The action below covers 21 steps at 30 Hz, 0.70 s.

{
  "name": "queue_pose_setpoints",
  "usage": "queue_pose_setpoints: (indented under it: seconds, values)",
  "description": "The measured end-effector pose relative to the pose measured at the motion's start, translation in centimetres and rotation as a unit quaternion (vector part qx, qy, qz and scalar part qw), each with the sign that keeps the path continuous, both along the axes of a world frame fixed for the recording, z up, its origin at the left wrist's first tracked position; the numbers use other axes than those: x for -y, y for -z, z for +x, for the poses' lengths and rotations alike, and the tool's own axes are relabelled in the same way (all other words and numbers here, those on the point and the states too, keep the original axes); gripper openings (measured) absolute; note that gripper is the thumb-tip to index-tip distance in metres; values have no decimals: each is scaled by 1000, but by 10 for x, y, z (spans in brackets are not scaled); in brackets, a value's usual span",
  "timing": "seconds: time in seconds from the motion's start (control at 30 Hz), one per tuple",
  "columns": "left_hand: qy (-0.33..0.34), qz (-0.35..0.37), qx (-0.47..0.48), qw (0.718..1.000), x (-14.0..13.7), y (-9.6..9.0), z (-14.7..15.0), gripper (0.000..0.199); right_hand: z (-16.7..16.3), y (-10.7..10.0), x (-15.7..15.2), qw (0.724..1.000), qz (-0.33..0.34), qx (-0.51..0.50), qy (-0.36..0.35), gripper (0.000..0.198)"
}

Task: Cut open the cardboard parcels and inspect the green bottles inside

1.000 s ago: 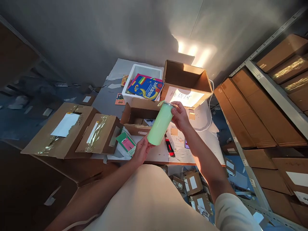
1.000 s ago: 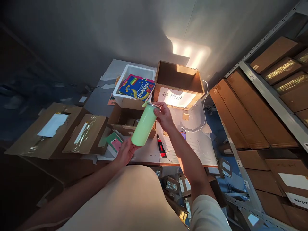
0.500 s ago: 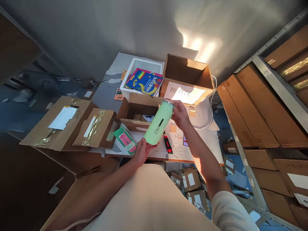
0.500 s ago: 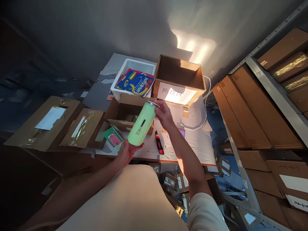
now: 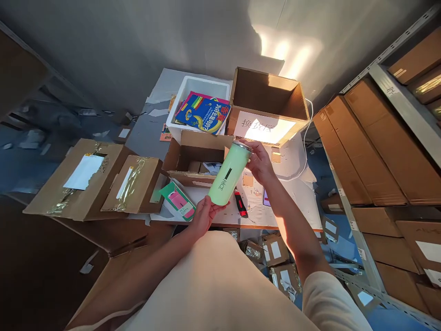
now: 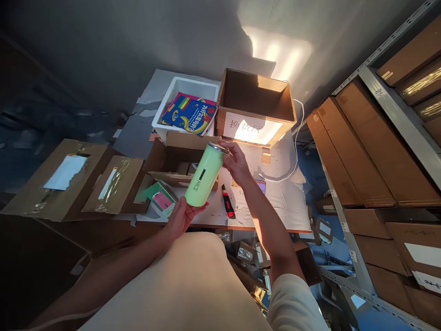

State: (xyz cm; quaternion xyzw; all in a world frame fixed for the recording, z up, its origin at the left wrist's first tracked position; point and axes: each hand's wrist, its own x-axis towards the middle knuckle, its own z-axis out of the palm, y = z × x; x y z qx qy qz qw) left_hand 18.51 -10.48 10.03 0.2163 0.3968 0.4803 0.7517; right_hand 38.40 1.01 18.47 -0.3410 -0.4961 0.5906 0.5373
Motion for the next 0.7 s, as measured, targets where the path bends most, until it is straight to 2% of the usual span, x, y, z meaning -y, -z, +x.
queue_pose_setpoints:
  seconds: [0.07,0.17,0.27,0.33,0.4,0.47,0.5,0.53,0.57,0.7]
  values:
    - [22,-7,14,1000,-3,0,2,77,7,-3,-1,1000,-5,9,-24,46]
    - [52,-6,21,998,-6,1,4,79,15,-1,-3,998,-27,36,-37,49]
    - [102,-10,-1,995,-4,8,-4,84,17,7,3,998,-25,50,18,44]
    - [106,-6,-67,992,1,21,-23,88,16,12,13,997,5,39,64,41]
    - [20,0,-189,982,5,41,-51,85,16,17,28,993,45,24,111,39]
    - [-142,-31,-331,932,6,65,-83,80,15,20,45,985,71,18,157,38]
    - [-171,-57,-377,909,4,78,-98,82,14,21,53,981,78,20,175,38]
    - [-184,-83,-406,891,0,90,-111,85,12,22,61,979,80,23,188,39]
    - [-178,-96,-414,888,-6,102,-121,86,10,24,69,977,79,29,196,39]
    - [-177,-81,-345,918,-39,136,-137,71,-3,29,89,970,53,56,230,42]
